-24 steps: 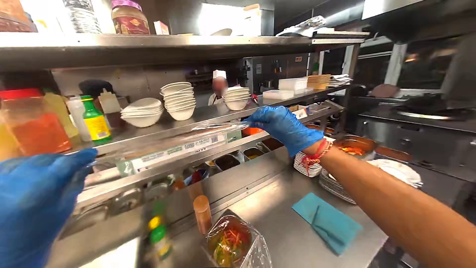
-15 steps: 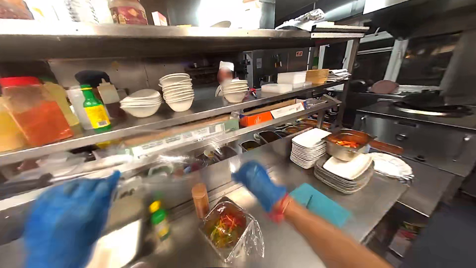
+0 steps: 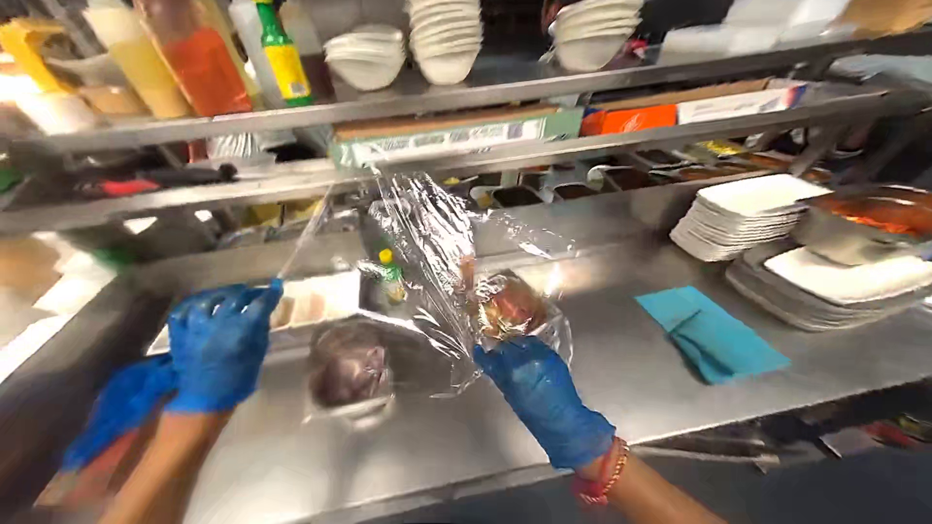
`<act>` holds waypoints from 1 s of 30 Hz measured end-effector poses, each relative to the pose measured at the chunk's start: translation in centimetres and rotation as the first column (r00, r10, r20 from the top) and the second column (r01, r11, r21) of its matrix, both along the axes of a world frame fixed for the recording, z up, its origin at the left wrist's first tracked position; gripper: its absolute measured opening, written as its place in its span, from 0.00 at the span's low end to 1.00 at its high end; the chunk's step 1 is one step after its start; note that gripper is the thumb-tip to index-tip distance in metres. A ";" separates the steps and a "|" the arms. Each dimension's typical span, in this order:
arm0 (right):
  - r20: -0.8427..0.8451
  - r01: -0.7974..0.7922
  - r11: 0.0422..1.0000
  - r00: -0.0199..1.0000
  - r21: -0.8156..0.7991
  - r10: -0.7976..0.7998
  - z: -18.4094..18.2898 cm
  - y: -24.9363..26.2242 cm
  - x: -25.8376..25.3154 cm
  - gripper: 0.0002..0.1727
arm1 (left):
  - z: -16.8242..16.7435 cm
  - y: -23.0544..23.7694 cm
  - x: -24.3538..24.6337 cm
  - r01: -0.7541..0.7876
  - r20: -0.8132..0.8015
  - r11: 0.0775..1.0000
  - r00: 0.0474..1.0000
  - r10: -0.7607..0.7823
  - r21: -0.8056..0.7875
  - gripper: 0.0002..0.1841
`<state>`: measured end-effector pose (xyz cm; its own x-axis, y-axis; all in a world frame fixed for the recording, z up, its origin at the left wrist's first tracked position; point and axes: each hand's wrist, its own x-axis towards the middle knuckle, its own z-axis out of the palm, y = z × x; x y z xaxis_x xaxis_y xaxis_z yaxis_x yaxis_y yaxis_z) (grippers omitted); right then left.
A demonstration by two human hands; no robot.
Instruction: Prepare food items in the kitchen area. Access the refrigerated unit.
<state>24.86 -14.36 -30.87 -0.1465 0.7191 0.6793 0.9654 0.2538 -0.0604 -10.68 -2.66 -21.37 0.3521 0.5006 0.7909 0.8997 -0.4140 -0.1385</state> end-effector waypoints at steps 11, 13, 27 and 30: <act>0.011 0.107 0.993 0.994 -0.049 -0.107 -4.6 -5.2 -15.8 0.14 | -7.5 6.8 -13.9 0.162 0.081 0.957 0.986 -0.146 -0.240 0.11; 0.018 0.125 0.989 0.992 -0.078 -0.124 -5.6 -5.4 -18.9 0.14 | -7.9 8.7 -14.1 0.166 0.120 0.931 0.984 -0.134 -0.325 0.10; -0.087 -0.055 0.781 0.996 -0.622 0.001 -5.8 -5.0 -32.1 0.30 | -10.3 19.3 -10.5 0.042 -0.131 0.788 0.979 -0.154 -0.614 0.20; -0.220 -0.276 0.434 0.960 -0.858 0.175 -1.9 -7.1 -30.9 0.41 | -6.7 17.1 -11.8 -0.234 -0.269 0.698 0.961 0.061 -0.677 0.26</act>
<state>-6.04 -21.46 -32.76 -0.3760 0.8868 -0.2686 0.8599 0.2258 -0.4579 -22.46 14.44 -28.04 0.3373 0.9351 0.1082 0.9412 -0.3330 -0.0566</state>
